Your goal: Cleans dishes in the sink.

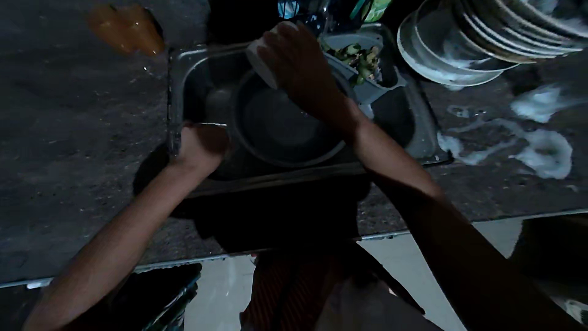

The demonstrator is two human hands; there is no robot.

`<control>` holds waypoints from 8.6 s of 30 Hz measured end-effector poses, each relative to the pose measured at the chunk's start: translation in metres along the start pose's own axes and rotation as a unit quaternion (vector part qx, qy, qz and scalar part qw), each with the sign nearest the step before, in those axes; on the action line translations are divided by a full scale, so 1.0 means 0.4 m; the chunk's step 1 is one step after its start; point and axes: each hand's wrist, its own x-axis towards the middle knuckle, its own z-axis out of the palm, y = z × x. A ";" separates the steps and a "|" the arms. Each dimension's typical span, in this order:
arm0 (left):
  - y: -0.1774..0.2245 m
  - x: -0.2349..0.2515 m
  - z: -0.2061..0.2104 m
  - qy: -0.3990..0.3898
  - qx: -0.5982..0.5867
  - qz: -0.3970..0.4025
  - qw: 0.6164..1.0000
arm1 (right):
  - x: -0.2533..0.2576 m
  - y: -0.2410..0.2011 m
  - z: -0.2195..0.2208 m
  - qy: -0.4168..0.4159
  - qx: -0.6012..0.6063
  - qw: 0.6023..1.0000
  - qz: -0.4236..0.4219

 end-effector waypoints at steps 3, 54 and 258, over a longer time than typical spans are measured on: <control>-0.007 0.006 0.020 0.026 0.080 0.064 0.994 | -0.040 0.028 -0.036 -0.033 -0.021 0.998 0.041; -0.036 0.102 0.202 0.191 -0.833 -0.202 0.478 | 0.115 -0.239 0.076 -0.166 0.145 0.975 -0.043; 0.397 0.513 0.221 0.163 -0.348 0.069 0.921 | -0.255 0.139 0.183 -0.134 0.355 0.589 0.714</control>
